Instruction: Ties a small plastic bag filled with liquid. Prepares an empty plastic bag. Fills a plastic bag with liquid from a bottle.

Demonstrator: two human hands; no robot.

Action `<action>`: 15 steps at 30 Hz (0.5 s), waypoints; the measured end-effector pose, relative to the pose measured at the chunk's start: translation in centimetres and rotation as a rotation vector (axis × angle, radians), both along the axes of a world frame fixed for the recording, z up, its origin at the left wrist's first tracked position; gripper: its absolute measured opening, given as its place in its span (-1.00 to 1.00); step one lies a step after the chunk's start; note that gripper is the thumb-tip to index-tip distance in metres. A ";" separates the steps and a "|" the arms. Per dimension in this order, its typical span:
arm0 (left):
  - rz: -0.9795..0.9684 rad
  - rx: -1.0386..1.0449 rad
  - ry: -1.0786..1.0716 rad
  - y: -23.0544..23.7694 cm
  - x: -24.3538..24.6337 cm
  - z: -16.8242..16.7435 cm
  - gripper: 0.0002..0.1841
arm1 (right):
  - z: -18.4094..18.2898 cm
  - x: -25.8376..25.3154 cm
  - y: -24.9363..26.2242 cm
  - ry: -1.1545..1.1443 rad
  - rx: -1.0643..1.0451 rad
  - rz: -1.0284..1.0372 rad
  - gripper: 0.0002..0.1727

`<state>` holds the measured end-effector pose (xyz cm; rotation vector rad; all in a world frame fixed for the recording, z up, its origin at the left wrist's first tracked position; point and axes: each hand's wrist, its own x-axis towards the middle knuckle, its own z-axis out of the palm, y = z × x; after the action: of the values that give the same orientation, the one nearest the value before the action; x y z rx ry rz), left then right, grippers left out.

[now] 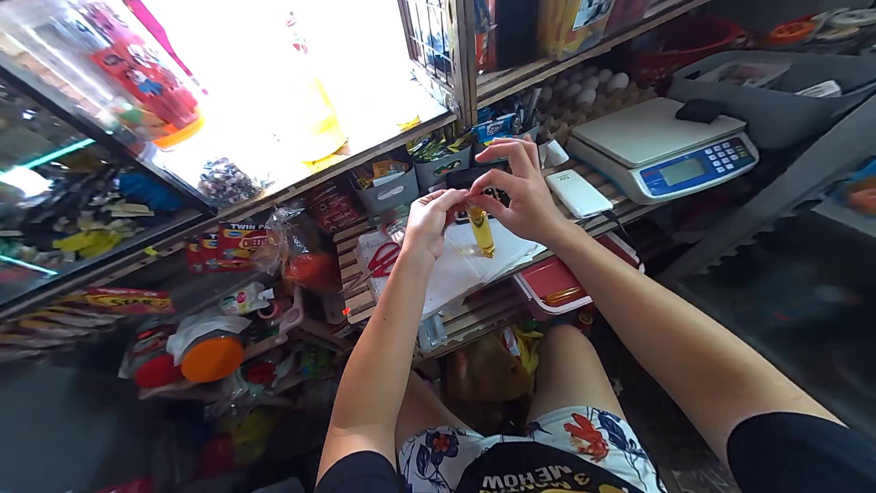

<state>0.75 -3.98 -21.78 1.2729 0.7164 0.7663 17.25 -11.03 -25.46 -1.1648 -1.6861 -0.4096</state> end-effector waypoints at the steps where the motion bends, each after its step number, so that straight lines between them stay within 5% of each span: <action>1: 0.014 -0.012 -0.017 -0.1 0.1 -0.1 -0.75 | 0.3 -0.2 -0.1 -0.065 0.008 -0.034 -0.88; 5: 0.028 -0.054 -0.061 -0.4 0.3 -0.6 -0.76 | 0.6 -0.9 -0.1 -0.095 -0.067 -0.064 -0.85; 10: 0.029 -0.038 -0.061 -0.5 0.2 -1.0 -0.79 | -0.5 -1.5 0.4 0.630 -0.410 0.234 -0.72; 15: 0.026 0.083 0.062 -0.3 -0.3 -0.8 -0.80 | -0.6 -1.4 0.0 0.245 -0.118 0.019 -0.84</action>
<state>0.44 -4.32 -22.60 1.3700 0.7591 0.7867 15.82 -11.01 -26.09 -1.2307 -1.5214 -0.1496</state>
